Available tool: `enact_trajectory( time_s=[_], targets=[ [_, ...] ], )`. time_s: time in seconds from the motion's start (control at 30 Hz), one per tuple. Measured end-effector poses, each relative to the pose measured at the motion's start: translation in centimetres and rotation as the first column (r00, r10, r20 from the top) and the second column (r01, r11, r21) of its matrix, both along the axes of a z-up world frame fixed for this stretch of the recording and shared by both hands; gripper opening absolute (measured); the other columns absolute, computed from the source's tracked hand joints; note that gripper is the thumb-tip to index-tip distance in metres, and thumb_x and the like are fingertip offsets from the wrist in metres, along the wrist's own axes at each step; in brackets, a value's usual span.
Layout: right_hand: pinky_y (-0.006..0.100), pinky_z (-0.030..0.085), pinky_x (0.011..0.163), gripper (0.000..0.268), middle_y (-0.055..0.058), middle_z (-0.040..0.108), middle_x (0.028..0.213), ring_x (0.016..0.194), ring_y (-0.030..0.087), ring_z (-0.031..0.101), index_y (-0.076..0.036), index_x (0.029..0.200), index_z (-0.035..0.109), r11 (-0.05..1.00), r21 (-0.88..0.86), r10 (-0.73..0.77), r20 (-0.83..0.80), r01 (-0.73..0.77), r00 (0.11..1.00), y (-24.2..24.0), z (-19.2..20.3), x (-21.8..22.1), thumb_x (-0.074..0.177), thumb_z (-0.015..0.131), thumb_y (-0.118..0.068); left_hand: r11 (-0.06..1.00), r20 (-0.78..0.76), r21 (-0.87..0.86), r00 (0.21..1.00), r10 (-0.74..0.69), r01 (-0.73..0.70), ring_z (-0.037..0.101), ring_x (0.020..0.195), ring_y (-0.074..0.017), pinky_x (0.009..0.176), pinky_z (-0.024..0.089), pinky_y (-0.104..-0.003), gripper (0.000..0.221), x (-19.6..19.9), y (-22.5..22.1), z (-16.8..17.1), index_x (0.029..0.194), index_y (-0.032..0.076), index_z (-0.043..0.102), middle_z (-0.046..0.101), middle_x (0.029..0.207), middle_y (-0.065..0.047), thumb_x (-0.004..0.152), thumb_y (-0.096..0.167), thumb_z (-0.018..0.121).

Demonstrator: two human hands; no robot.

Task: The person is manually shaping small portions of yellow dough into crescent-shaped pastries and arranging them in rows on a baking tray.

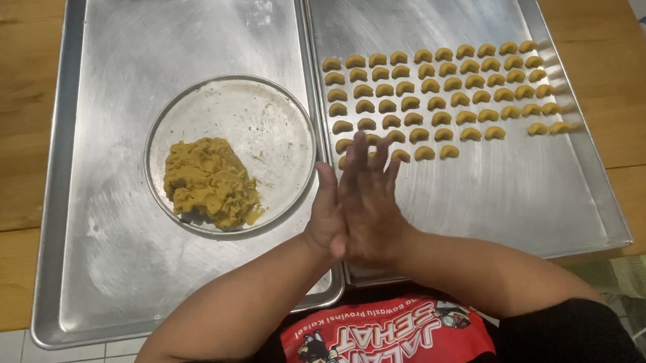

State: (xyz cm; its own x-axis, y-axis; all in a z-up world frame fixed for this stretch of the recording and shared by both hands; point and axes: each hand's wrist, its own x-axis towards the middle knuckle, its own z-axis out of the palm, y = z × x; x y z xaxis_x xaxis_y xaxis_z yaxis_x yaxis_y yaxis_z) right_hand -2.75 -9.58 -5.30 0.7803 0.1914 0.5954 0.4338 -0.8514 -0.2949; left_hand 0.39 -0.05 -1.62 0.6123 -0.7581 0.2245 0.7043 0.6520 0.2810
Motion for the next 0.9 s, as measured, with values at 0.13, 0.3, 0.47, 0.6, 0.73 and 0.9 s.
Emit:
enact_trajectory(
  time_s=[0.13, 0.3, 0.47, 0.6, 0.73, 0.9],
  targets=[
    [0.071, -0.021, 0.112, 0.116, 0.028, -0.019, 0.167, 0.148, 0.054, -0.028, -0.007, 0.164, -0.009, 0.994, 0.036, 0.104, 0.026, -0.105, 0.994, -0.2, -0.2, 0.1, 0.085, 0.013, -0.089, 0.993, 0.042, 0.120, 0.999, 0.016, -0.021, 0.048, 0.140, -0.0229, 0.119, 0.031, -0.030, 0.092, 0.0, 0.2, 1.0, 0.158, 0.016, 0.033, 0.051, 0.151, -0.012, 0.093, 0.081, 0.025],
    [0.082, -0.008, 0.108, 0.093, 0.024, -0.020, 0.169, 0.149, 0.054, -0.023, -0.010, 0.164, -0.020, 0.969, 0.109, -0.201, -0.169, 0.221, 0.965, -4.0, 1.0, 3.0, 0.102, 0.011, -0.073, 0.946, 0.087, 0.316, 0.995, 0.041, -0.067, 0.044, 0.142, -0.0142, 0.126, 0.020, -0.032, 0.084, -0.6, 0.4, 1.2, 0.132, 0.024, 0.051, 0.054, 0.143, 0.000, 0.086, 0.089, 0.024],
    [0.076, -0.008, 0.111, 0.108, 0.027, -0.018, 0.169, 0.149, 0.054, -0.024, -0.006, 0.164, -0.017, 0.975, -0.032, -0.223, -0.052, 0.222, 0.973, -1.7, -1.0, 2.1, 0.090, -0.003, -0.084, 0.986, 0.297, 0.011, 0.942, 0.156, -0.167, 0.037, 0.146, -0.0186, 0.128, 0.020, -0.041, 0.084, 0.7, -1.4, -0.6, 0.160, 0.023, 0.031, 0.042, 0.155, 0.003, 0.098, 0.078, 0.018],
    [0.068, -0.024, 0.111, 0.117, 0.029, -0.020, 0.167, 0.148, 0.052, -0.030, -0.006, 0.165, -0.008, 0.992, -0.045, -0.115, 0.043, 0.117, 0.992, -1.3, -0.2, 1.9, 0.083, -0.001, -0.090, 0.996, 0.048, 0.088, 0.998, -0.031, 0.026, 0.067, 0.111, -0.0075, 0.118, 0.039, -0.028, 0.090, -0.5, 0.9, 2.3, 0.154, 0.010, 0.043, 0.073, 0.113, 0.012, 0.097, 0.079, 0.030],
    [0.069, -0.017, 0.116, 0.114, 0.023, -0.019, 0.170, 0.150, 0.049, -0.027, -0.007, 0.166, -0.013, 0.982, 0.032, -0.185, -0.031, 0.186, 0.982, -3.9, 3.3, 2.0, 0.085, -0.003, -0.088, 0.995, -0.086, 0.064, 0.993, -0.075, 0.081, 0.076, 0.084, -0.0127, 0.102, 0.055, -0.034, 0.116, 0.5, 0.5, 1.5, 0.153, -0.005, 0.037, 0.074, 0.073, 0.007, 0.086, 0.090, 0.024],
    [0.032, 0.057, 0.067, 0.044, 0.002, 0.078, 0.084, 0.075, 0.024, 0.075, -0.009, 0.115, 0.077, 0.977, 0.212, -0.008, -0.027, 0.013, 1.000, -4.5, 6.4, -2.1, 0.080, 0.087, -0.034, 0.987, -0.282, 0.130, 0.958, -0.050, 0.090, 0.065, 0.109, -0.0191, 0.065, 0.050, -0.020, 0.111, 2.1, 0.3, -2.4, 0.154, 0.024, 0.037, 0.052, 0.144, -0.011, 0.071, 0.098, 0.040]
  ],
)
